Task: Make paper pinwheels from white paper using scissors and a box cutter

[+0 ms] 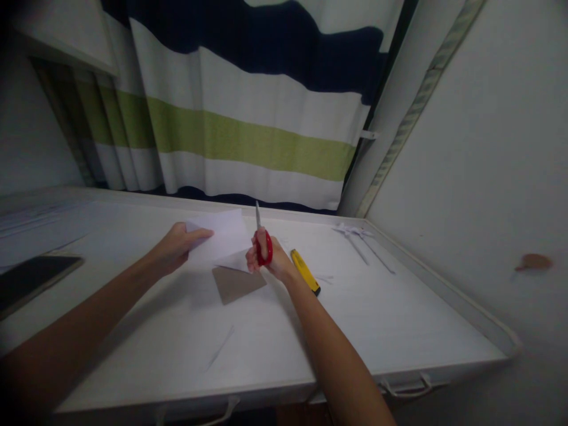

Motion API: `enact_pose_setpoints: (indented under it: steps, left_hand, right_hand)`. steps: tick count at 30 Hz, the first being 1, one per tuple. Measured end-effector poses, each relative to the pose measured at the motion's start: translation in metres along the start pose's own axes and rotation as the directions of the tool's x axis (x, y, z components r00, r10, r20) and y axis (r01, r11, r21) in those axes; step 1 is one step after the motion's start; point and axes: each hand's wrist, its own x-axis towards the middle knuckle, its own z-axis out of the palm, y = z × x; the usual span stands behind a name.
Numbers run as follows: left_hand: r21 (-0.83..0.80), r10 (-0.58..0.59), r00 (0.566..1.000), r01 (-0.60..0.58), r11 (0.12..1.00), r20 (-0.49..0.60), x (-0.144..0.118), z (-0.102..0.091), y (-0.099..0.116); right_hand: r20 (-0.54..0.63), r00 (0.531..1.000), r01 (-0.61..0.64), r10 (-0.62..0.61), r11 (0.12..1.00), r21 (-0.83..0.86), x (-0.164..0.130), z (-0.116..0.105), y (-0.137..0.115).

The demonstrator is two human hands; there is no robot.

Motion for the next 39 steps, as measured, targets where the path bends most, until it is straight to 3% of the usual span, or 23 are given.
enact_pose_setpoints:
  steps: [3,6,10,15,20,25,30,39]
  left_hand:
    - [0.034,-0.011,1.0,0.011,0.999,-0.001,0.003,-0.004,0.0]
    - [0.087,-0.002,1.0,0.0,0.996,0.019,0.004,-0.005,-0.002]
    - [0.117,-0.007,0.997,-0.002,0.993,0.082,0.004,-0.006,-0.004]
    - [0.144,-0.03,0.993,0.014,0.99,0.116,0.004,-0.005,-0.007]
    - [0.137,-0.004,0.999,-0.001,0.991,0.041,0.004,-0.003,-0.007]
    - [0.099,0.005,0.997,0.003,0.995,-0.079,0.003,-0.003,-0.002]
    - [0.096,0.018,0.997,-0.011,0.995,-0.072,0.004,-0.006,-0.001]
    - [0.088,0.026,0.993,-0.016,0.996,-0.113,0.008,-0.008,-0.002]
  right_hand:
    - [-0.194,0.977,0.076,-0.087,0.995,-0.061,0.003,-0.004,-0.005]
    - [-0.275,0.95,0.102,-0.147,0.98,-0.172,0.004,-0.006,-0.008]
    - [-0.188,0.968,0.111,-0.164,0.958,-0.265,0.001,-0.001,-0.01]
    - [-0.143,0.98,0.096,-0.137,0.961,-0.259,-0.004,0.009,-0.012]
    - [-0.128,0.99,0.041,-0.066,0.982,-0.183,-0.002,0.01,-0.01]
    - [-0.025,0.998,-0.066,0.063,0.976,-0.209,-0.001,0.004,-0.002]
    - [0.168,0.974,-0.146,0.152,0.988,-0.051,-0.003,-0.001,0.0]
    - [0.228,0.956,-0.193,0.185,0.981,0.012,-0.004,0.002,0.003]
